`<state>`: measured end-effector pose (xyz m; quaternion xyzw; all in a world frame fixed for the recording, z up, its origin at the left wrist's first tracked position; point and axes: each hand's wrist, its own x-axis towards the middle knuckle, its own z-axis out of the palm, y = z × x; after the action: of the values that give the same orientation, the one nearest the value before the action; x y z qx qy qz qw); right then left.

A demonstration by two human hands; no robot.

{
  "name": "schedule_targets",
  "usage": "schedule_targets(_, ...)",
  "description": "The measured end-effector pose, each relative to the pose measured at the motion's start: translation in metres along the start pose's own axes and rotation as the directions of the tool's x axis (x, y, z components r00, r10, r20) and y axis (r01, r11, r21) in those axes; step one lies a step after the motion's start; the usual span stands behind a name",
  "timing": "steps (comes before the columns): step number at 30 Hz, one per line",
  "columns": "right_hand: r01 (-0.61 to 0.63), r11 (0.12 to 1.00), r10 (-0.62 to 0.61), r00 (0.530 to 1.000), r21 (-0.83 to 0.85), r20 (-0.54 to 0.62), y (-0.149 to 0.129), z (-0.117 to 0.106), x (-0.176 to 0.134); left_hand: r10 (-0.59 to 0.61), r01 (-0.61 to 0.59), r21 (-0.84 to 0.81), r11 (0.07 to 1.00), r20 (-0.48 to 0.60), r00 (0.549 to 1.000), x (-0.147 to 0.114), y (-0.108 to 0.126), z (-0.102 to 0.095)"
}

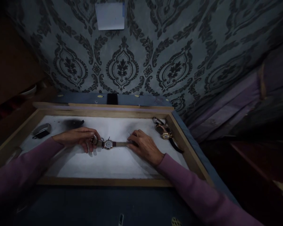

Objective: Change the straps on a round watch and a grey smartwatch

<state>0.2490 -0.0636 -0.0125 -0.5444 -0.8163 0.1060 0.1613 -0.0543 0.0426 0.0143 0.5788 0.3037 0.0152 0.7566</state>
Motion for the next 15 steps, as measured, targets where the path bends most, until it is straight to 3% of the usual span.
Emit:
schedule_targets(9, -0.015, 1.000, 0.015, 1.000, 0.014, 0.019, 0.002, 0.004, -0.005, 0.085, -0.087, 0.012, 0.996, 0.100, 0.991, 0.000, -0.002, 0.002)
schedule_targets(15, -0.029, 0.998, 0.029, 0.999, 0.049, 0.016, 0.001, 0.002, -0.004, 0.128, -0.125, 0.109, 0.986, -0.017, 0.992, 0.012, -0.008, 0.009)
